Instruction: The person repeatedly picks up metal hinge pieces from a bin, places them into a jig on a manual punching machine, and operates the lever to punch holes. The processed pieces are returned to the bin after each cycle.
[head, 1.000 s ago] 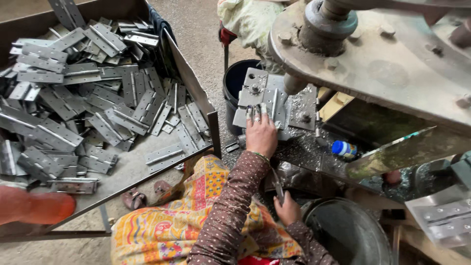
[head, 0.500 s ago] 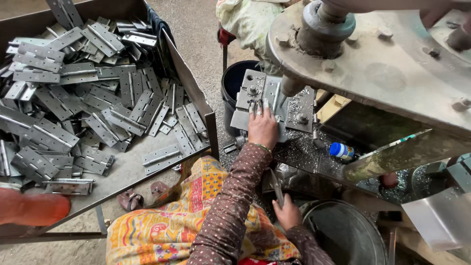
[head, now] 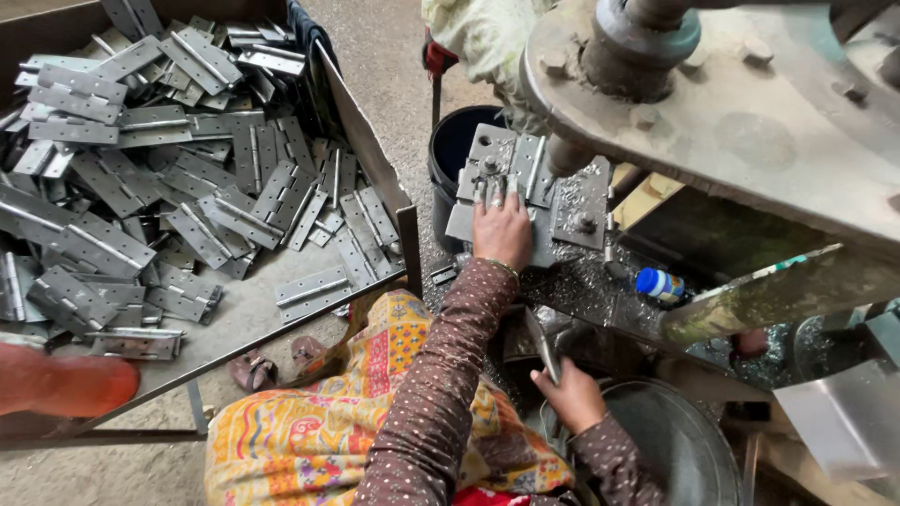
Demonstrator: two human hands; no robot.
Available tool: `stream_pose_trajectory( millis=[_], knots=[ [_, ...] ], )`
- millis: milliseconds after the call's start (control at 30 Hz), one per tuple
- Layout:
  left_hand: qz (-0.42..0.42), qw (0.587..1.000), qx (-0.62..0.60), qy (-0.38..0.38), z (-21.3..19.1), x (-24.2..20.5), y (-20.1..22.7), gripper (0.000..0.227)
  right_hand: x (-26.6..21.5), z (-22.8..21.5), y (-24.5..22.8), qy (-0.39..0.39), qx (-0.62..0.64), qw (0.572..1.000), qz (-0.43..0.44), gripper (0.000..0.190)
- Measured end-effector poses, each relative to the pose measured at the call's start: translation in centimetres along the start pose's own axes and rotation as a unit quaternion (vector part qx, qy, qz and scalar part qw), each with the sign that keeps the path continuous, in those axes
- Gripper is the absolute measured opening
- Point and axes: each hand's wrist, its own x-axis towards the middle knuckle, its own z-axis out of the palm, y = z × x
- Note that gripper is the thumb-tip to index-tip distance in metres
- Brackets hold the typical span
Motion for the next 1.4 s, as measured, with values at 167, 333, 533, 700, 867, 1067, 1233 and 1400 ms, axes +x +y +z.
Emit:
stream_pose_trajectory(
  millis=[167, 333, 533, 700, 867, 1067, 1233, 1400],
  knots=[
    [0.014, 0.998, 0.045, 0.043, -0.2, 1.1, -0.3, 0.03, 1.2, 6.6, 1.0, 0.042, -0.016, 0.998, 0.045, 0.042],
    [0.059, 0.998, -0.011, -0.008, -3.1, -1.7, -1.4, 0.026, 2.3, 11.2, 4.4, 0.079, 0.0, 0.996, 0.038, 0.041],
    [0.065, 0.966, -0.137, 0.211, -3.2, -9.9, -5.9, 0.036, 2.4, 5.3, 3.5, 0.02, 0.034, 0.999, 0.027, 0.042],
    [-0.217, 0.959, 0.01, 0.183, -0.3, -16.3, -19.1, 0.044, -0.1, -3.0, -1.2, -0.042, 0.059, 0.995, 0.068, 0.04],
    [-0.439, 0.882, 0.01, 0.171, 4.4, -20.9, -29.2, 0.05, -0.7, -5.4, -5.6, -0.068, 0.087, 0.989, 0.098, 0.033],
    [-0.502, 0.845, -0.087, 0.165, 6.6, -19.3, -31.6, 0.056, -1.1, -5.1, -6.1, -0.06, 0.048, 0.988, 0.137, 0.032],
    [-0.555, 0.734, -0.308, 0.241, 3.9, -18.1, -32.5, 0.072, -0.6, -5.4, -6.4, -0.053, 0.021, 0.987, 0.148, 0.031],
    [-0.488, 0.795, -0.313, 0.181, 2.8, -17.3, -28.9, 0.045, -1.8, -5.1, -7.3, -0.046, 0.016, 0.989, 0.138, 0.032]
  ],
)
